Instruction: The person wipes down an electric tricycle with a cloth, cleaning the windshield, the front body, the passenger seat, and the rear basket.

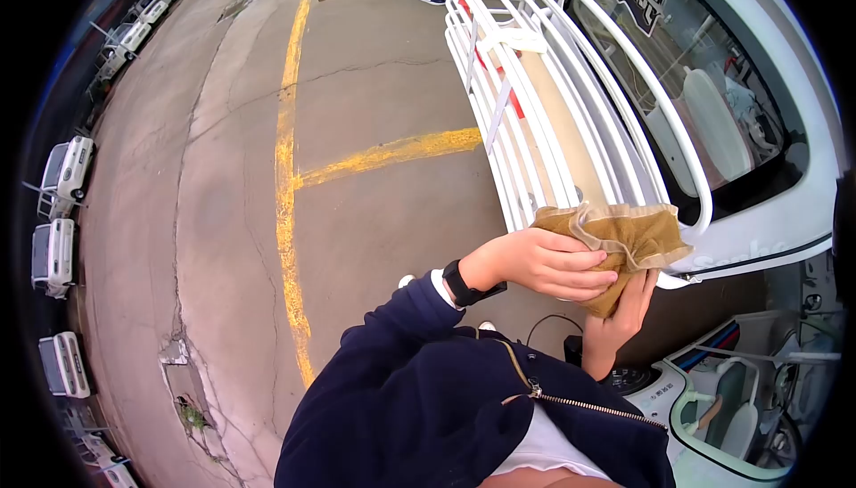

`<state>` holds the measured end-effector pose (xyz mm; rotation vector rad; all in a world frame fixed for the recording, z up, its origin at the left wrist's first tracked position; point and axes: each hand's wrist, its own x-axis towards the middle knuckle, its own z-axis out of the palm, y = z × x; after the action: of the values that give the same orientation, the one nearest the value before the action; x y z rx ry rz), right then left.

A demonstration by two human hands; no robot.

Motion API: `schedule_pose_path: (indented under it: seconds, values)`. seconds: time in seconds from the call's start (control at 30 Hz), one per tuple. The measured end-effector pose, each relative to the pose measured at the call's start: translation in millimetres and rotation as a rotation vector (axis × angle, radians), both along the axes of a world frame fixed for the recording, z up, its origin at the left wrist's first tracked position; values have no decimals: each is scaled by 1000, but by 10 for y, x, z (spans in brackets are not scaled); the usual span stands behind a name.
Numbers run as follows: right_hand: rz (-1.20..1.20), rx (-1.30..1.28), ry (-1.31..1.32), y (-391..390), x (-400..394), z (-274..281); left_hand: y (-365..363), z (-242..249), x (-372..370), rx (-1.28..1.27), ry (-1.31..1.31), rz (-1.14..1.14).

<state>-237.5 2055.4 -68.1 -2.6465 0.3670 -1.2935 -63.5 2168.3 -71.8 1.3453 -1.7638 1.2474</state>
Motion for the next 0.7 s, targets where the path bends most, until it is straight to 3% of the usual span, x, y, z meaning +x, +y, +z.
schedule_pose_path:
  seconds: [0.03, 0.07, 0.17, 0.23, 0.33, 0.7]
  values:
    - [17, -2, 5, 173, 70, 8, 97, -22, 196, -19, 73, -156]
    - [67, 107, 20, 320, 140, 13, 210, -59, 366, 47, 255, -181]
    - [-97, -40, 53, 654, 493, 106, 396, -39, 798, 153, 430, -201]
    - [-205, -40, 8, 787, 716, 36, 407, -55, 831, 187, 409, -227]
    - [-520, -139, 173, 795, 784, 52, 339, -149, 878, 177, 486, -349]
    - [-606, -355, 97, 831, 919, -57, 162, -574, 972, 133, 675, -696]
